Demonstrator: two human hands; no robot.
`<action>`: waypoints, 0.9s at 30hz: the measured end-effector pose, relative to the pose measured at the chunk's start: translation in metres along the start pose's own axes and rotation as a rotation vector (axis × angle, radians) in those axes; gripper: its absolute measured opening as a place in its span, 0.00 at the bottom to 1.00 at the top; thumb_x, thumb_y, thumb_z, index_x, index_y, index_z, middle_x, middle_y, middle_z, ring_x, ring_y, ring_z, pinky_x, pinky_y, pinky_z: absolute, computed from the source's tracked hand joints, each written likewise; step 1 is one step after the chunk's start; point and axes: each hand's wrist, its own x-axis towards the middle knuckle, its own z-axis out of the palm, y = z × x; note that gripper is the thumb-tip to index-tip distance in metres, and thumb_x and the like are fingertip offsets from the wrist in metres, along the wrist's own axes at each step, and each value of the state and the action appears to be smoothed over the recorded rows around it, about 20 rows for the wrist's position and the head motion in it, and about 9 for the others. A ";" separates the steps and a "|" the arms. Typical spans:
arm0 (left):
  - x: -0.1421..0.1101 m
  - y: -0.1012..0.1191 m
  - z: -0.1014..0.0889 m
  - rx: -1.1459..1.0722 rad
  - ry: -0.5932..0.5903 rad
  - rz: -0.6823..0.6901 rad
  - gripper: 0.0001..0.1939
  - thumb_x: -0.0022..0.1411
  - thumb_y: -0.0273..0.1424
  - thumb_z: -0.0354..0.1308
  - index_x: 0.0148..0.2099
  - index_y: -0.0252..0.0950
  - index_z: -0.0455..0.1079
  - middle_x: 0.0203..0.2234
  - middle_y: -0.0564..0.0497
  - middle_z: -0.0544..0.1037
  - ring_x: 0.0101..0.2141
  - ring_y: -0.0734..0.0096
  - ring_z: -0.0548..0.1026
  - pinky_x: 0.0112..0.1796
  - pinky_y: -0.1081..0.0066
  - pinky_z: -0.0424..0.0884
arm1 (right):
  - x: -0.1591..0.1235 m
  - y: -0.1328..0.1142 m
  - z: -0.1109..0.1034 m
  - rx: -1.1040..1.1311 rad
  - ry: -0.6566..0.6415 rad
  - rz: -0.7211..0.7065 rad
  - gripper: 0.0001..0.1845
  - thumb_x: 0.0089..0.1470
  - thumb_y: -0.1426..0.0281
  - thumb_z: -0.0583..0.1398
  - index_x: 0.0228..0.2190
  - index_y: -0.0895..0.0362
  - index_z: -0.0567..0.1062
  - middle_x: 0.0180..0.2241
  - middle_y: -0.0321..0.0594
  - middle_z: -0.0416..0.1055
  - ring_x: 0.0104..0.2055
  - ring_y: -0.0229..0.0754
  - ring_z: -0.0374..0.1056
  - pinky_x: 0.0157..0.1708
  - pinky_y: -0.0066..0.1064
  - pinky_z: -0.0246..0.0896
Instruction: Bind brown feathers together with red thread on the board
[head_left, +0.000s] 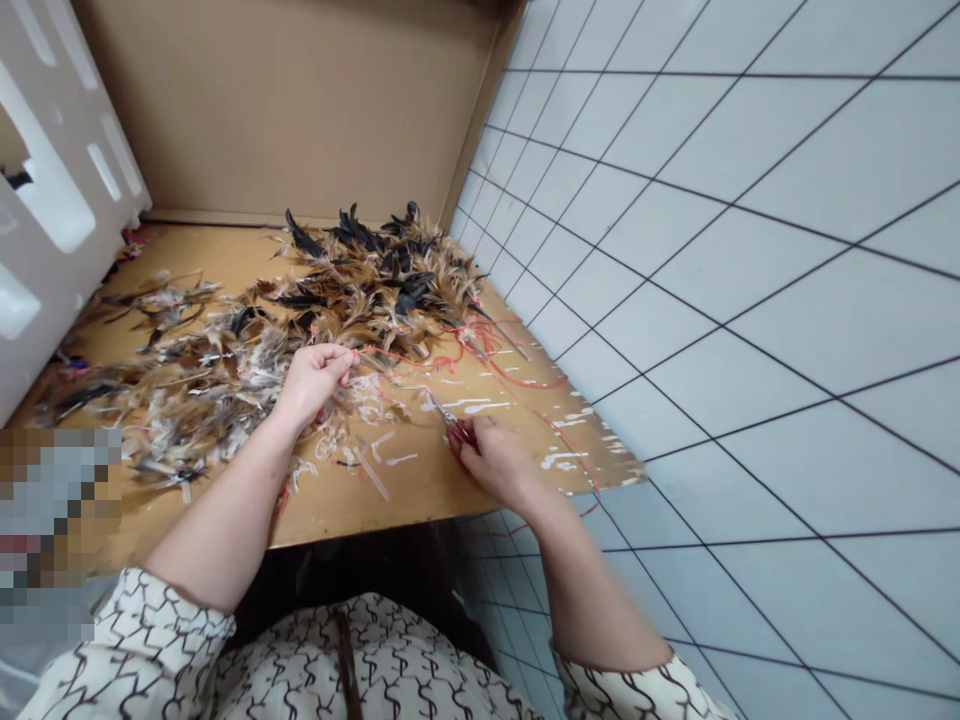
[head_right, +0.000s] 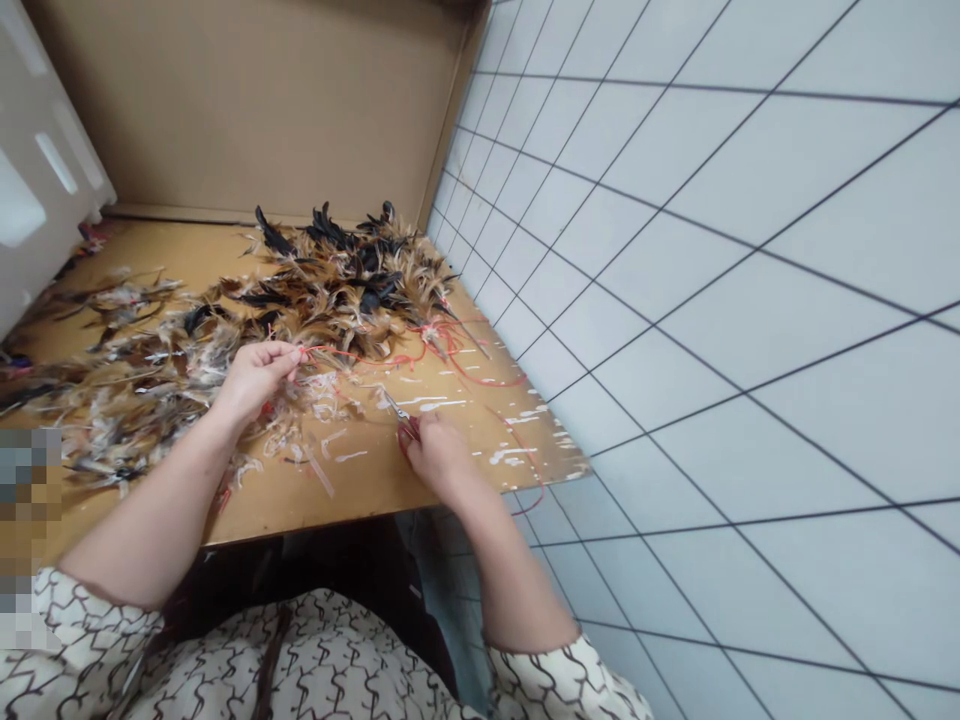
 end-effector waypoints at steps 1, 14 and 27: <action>0.000 0.000 0.000 0.004 -0.003 0.001 0.07 0.45 0.31 0.59 0.19 0.34 0.69 0.09 0.58 0.64 0.15 0.79 0.59 0.22 0.74 0.55 | -0.001 0.002 0.000 0.111 -0.016 -0.011 0.06 0.50 0.75 0.52 0.30 0.59 0.69 0.29 0.45 0.70 0.32 0.42 0.67 0.31 0.30 0.57; 0.002 -0.004 -0.002 -0.001 0.012 0.036 0.07 0.46 0.30 0.58 0.20 0.34 0.69 0.09 0.57 0.65 0.15 0.79 0.60 0.22 0.75 0.56 | -0.002 0.007 0.005 0.384 -0.134 -0.157 0.05 0.46 0.77 0.55 0.29 0.59 0.70 0.28 0.39 0.69 0.31 0.37 0.64 0.32 0.29 0.59; 0.001 -0.004 -0.002 0.086 0.004 0.027 0.08 0.47 0.29 0.56 0.19 0.35 0.69 0.10 0.57 0.65 0.15 0.80 0.57 0.21 0.75 0.55 | -0.014 0.014 -0.010 -0.055 -0.056 -0.130 0.07 0.46 0.67 0.60 0.28 0.57 0.71 0.34 0.46 0.72 0.34 0.42 0.67 0.33 0.29 0.59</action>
